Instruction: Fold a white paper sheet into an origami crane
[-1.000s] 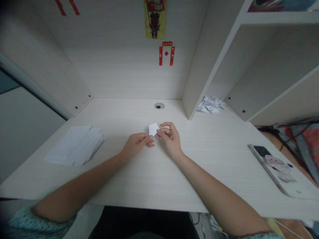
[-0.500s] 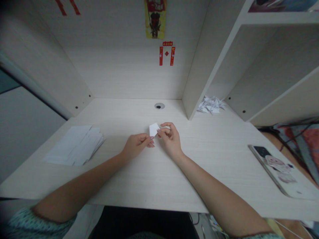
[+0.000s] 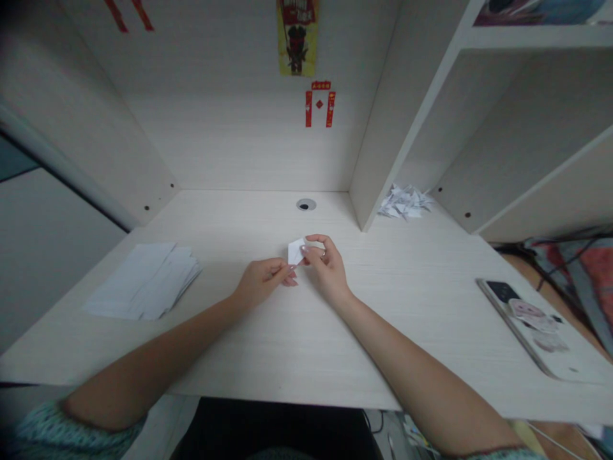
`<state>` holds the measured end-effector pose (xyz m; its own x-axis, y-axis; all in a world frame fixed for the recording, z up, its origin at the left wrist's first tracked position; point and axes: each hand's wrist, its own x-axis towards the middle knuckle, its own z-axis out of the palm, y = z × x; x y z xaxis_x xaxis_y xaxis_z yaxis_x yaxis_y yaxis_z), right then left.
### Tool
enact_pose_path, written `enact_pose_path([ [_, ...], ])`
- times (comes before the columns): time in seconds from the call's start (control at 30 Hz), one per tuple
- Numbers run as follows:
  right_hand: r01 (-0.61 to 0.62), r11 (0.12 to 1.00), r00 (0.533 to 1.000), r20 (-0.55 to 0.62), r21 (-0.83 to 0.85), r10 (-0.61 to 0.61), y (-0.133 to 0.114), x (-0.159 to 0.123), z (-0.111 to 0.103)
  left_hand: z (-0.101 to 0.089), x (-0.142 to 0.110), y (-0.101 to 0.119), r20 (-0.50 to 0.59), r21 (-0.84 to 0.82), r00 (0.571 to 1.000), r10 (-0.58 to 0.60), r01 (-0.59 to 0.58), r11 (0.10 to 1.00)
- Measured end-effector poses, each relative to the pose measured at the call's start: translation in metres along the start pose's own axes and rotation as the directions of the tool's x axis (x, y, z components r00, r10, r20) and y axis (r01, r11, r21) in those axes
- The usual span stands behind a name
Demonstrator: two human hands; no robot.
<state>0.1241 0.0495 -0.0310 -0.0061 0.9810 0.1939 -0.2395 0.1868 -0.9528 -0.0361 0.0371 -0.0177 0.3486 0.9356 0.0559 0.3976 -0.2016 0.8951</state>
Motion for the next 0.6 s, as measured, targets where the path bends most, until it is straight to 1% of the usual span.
enact_pose_path([
  [0.2, -0.004, 1.000, 1.000, 0.014, -0.019, 0.004, 0.0041, 0.0005, -0.0028, -0.0002, -0.0009, -0.0027, 0.039, 0.135, 0.998, 0.040, -0.045, 0.990],
  [0.37, 0.005, 1.000, 1.000, 0.022, -0.003, -0.005, 0.0069, 0.0011, -0.0034, -0.0014, -0.0008, -0.0018, 0.048, 0.217, 0.997, 0.058, -0.067, 0.974],
  [0.47, -0.003, 1.000, 1.000, 0.021, -0.003, 0.003, 0.0072, 0.0012, -0.0027, -0.0018, -0.0010, -0.0011, 0.045, 0.222, 0.997, 0.065, -0.074, 0.972],
  [0.6, -0.003, 0.999, 1.000, 0.025, -0.053, 0.005, 0.0045, 0.0009, -0.0021, -0.0022, -0.0027, 0.0002, 0.036, 0.173, 0.996, 0.085, -0.090, 0.981],
])
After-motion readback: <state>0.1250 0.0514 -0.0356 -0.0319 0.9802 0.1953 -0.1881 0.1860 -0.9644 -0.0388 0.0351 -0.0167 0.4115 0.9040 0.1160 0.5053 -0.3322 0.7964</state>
